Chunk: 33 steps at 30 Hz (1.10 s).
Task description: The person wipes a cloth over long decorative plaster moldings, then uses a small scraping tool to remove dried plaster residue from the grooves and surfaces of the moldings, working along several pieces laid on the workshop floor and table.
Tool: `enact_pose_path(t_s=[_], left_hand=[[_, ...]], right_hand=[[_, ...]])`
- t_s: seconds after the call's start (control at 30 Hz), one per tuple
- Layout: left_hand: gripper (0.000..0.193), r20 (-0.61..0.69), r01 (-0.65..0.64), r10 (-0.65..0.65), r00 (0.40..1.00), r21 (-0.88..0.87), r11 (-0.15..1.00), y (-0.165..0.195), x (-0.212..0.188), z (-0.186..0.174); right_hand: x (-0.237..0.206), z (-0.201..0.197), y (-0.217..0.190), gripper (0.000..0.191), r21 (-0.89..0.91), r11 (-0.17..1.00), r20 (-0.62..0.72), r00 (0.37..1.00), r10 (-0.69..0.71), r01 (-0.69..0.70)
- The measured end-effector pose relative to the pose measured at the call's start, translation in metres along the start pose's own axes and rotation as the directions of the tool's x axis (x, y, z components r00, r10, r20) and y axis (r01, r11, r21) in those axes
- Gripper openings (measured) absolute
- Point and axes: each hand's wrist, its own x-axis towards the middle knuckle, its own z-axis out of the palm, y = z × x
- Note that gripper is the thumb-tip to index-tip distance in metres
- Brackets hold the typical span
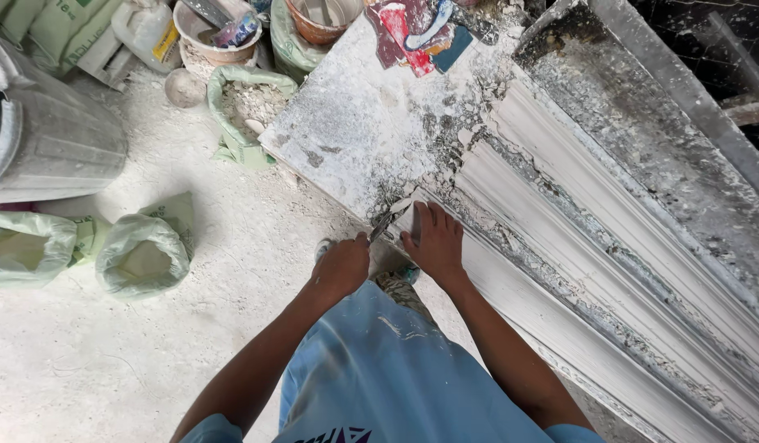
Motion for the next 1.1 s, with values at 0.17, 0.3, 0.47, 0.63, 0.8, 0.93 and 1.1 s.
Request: enact_pose_path(t_s=[0.17,0.3,0.47,0.63,0.8,0.93,1.1], left_hand=[[0.037,-0.079,0.0,-0.002,0.997,-0.028,1.0,0.001,-0.016,0.008],[0.046,-0.085,0.002,0.002,0.996,0.051,0.999,0.006,-0.016,0.017],[0.037,-0.139,0.042,-0.082,0.987,-0.269,0.962,0.003,-0.006,0.022],[0.04,-0.173,0.142,-0.254,0.952,-0.487,0.862,-0.003,-0.008,0.016],[0.04,-0.273,0.038,-0.181,0.945,-0.458,0.888,-0.007,-0.018,0.008],[0.035,-0.266,0.026,-0.174,0.948,-0.48,0.877,-0.008,-0.023,0.008],[0.037,-0.25,0.059,-0.198,0.948,-0.473,0.879,-0.007,-0.025,0.013]], right_hand=[[0.002,-0.008,0.001,0.073,-0.018,1.0,0.049,0.999,0.021,-0.02],[0.008,-0.016,0.003,0.067,0.026,1.0,0.074,0.997,-0.005,0.004],[0.026,-0.02,0.0,0.048,0.108,0.985,0.05,0.989,-0.137,0.131],[0.051,-0.019,-0.004,0.034,0.063,0.991,0.156,0.98,-0.123,0.115],[0.078,-0.018,-0.007,0.026,-0.006,0.984,0.268,0.948,-0.17,0.178],[0.097,-0.018,-0.009,0.025,-0.08,0.982,0.415,0.902,-0.121,0.169],[0.113,-0.017,-0.012,0.028,-0.083,0.984,0.481,0.871,-0.102,0.161]])
